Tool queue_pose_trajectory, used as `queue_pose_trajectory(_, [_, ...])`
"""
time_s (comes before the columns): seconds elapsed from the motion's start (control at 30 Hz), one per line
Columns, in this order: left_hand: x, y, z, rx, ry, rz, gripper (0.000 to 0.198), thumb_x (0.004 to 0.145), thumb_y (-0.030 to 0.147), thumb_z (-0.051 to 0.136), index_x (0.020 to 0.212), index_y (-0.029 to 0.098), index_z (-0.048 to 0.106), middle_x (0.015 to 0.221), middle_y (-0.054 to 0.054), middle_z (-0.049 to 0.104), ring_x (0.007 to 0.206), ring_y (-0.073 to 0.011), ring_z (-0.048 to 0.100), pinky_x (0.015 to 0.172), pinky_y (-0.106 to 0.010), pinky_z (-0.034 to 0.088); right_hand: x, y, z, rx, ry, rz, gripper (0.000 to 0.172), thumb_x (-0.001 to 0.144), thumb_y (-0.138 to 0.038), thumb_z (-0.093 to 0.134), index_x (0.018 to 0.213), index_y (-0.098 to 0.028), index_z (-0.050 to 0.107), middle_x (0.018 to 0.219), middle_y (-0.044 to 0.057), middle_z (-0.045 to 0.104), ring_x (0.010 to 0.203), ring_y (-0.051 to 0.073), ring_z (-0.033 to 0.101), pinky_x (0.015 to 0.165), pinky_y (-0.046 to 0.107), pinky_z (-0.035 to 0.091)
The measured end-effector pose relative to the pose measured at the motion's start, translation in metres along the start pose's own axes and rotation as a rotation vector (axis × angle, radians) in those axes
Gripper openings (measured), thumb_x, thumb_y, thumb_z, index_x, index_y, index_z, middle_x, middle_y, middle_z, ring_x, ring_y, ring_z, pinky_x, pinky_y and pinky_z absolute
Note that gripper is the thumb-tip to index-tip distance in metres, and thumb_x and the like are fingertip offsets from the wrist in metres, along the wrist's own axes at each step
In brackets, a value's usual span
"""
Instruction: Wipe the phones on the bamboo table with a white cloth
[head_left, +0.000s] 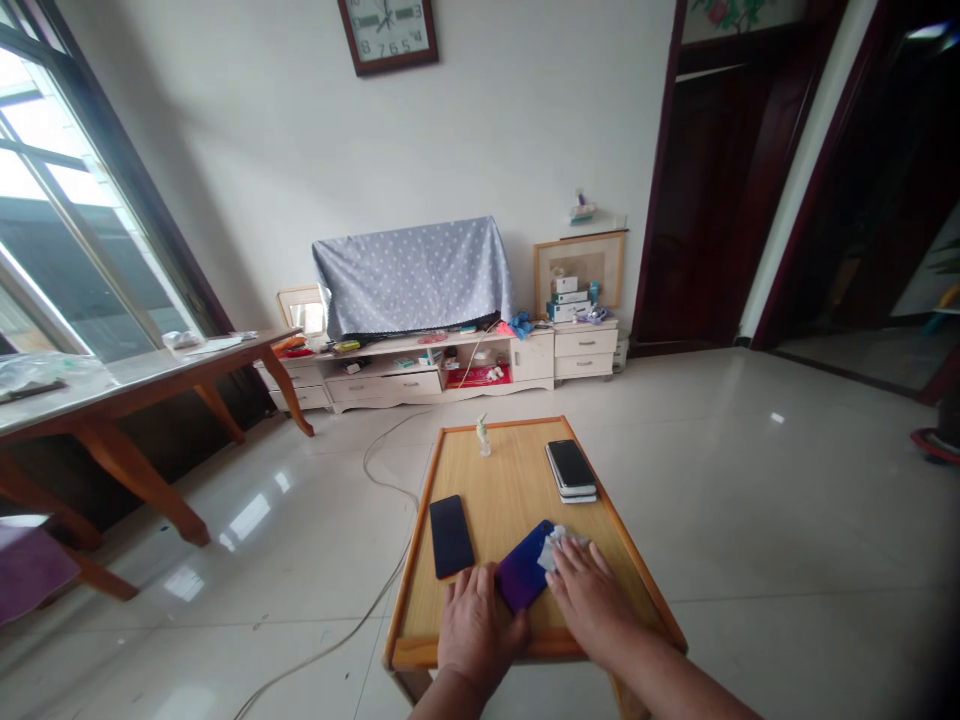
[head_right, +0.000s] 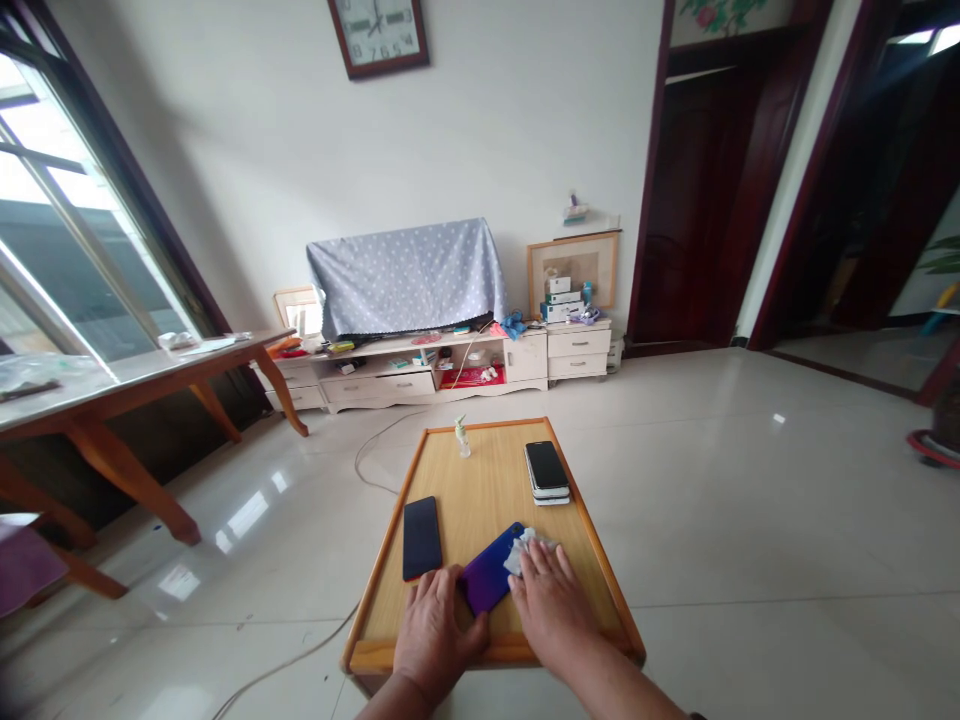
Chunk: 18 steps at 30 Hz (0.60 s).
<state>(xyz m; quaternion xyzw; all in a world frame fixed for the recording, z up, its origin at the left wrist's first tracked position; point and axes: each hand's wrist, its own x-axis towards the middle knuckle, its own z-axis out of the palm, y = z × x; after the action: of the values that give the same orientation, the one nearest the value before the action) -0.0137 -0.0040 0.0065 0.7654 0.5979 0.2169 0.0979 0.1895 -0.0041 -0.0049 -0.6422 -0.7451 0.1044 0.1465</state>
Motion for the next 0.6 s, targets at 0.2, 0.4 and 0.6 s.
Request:
queue_pose_trajectory(0.2, [0.0,-0.001,-0.001,-0.016,-0.03,-0.024,0.047,0.071,0.042,0.064,0.114,0.026,0.056,0.109,-0.004,0.062,0.111,-0.0251,0.05,0.098,-0.035,0.032,-0.022,-0.022,0.011,0.097,-0.041,-0.208,0.056,0.101,-0.052,0.023,0.143,-0.024,0.049,0.149,0.009,0.045,0.14,0.024,0.039,0.12,0.048,0.018])
queue_pose_trajectory(0.4, [-0.002,0.004,-0.006,-0.022,-0.022,-0.03,0.046,0.071,0.041,0.063,0.113,0.026,0.056,0.109,-0.004,0.062,0.11,-0.0256,0.049,0.097,-0.034,0.031,0.002,0.004,0.004,-0.011,0.055,-0.011,0.062,0.1,-0.053,0.023,0.138,-0.016,0.054,0.147,0.015,0.047,0.139,0.028,0.04,0.119,0.053,0.018])
queue_pose_trajectory(0.6, [-0.001,-0.002,-0.005,0.028,-0.104,-0.06,0.045,0.069,0.035,0.06,0.114,0.027,0.055,0.112,-0.004,0.062,0.11,-0.0247,0.049,0.097,-0.035,0.031,-0.012,-0.041,0.017,0.082,-0.099,-0.241,0.061,0.098,-0.058,0.028,0.141,-0.02,0.051,0.147,0.013,0.046,0.137,0.03,0.042,0.118,0.054,0.024])
